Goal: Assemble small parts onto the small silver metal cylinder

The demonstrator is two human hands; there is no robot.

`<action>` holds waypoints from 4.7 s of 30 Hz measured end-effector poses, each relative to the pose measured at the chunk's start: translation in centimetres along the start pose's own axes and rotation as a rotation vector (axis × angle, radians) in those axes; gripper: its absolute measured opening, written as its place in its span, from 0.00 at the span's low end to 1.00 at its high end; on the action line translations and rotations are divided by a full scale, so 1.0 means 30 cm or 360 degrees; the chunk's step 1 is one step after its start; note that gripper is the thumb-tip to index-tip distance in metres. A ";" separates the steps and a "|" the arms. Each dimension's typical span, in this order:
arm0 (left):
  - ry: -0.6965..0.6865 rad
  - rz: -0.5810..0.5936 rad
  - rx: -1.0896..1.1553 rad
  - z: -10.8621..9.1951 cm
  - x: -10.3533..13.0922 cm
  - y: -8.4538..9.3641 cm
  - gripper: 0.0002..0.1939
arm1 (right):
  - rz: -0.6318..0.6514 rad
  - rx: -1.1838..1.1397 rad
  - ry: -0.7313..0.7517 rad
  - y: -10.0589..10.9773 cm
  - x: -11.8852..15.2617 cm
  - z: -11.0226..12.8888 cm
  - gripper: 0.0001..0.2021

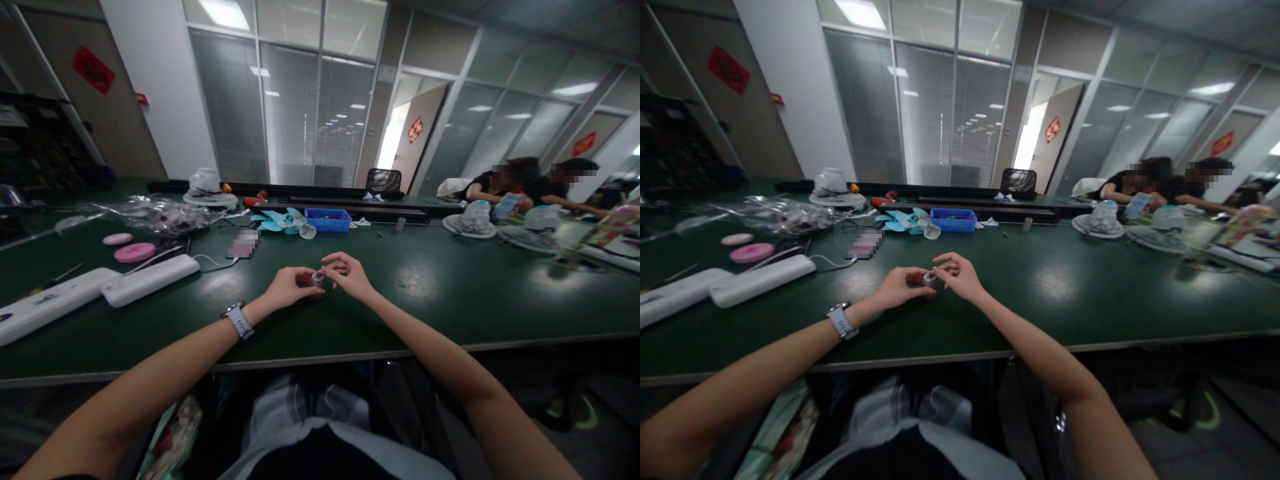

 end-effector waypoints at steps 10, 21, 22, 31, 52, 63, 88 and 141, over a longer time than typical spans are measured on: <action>0.0015 -0.0063 -0.0041 -0.001 0.002 0.018 0.26 | 0.0133 -0.0018 -0.0014 -0.037 0.013 0.009 0.18; 0.0047 -0.0066 -0.0075 -0.003 0.003 0.018 0.26 | 0.0068 0.0188 0.0127 -0.036 0.008 0.029 0.17; 0.0045 -0.0065 -0.0072 -0.004 0.003 0.018 0.26 | 0.0065 0.0189 0.0126 -0.036 0.009 0.030 0.17; 0.0012 -0.0060 -0.0059 -0.008 0.005 0.016 0.26 | 0.0098 0.0184 0.0107 -0.039 0.011 0.029 0.17; 0.0007 -0.0100 -0.0130 -0.005 0.007 0.018 0.26 | 0.0049 0.0207 0.0191 -0.042 -0.009 0.053 0.12; 0.0011 -0.0100 -0.0118 -0.011 0.007 0.021 0.26 | 0.0053 0.0245 0.0171 -0.044 -0.008 0.052 0.13; -0.0032 -0.0106 -0.0122 -0.024 0.009 0.022 0.24 | 0.0094 0.0953 0.0472 -0.070 0.017 0.107 0.06; -0.0041 -0.0126 -0.0134 -0.013 0.007 0.020 0.25 | 0.0022 0.0812 0.0413 -0.058 0.026 0.089 0.05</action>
Point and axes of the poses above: each hand's wrist, its own x-axis away from the middle knuckle, its own y-axis out of the back of the hand, z = x × y, the point moved 8 cm from there along -x, towards the middle knuckle, and after that the axes turned 14 degrees about -x, right-handed, at the moved point
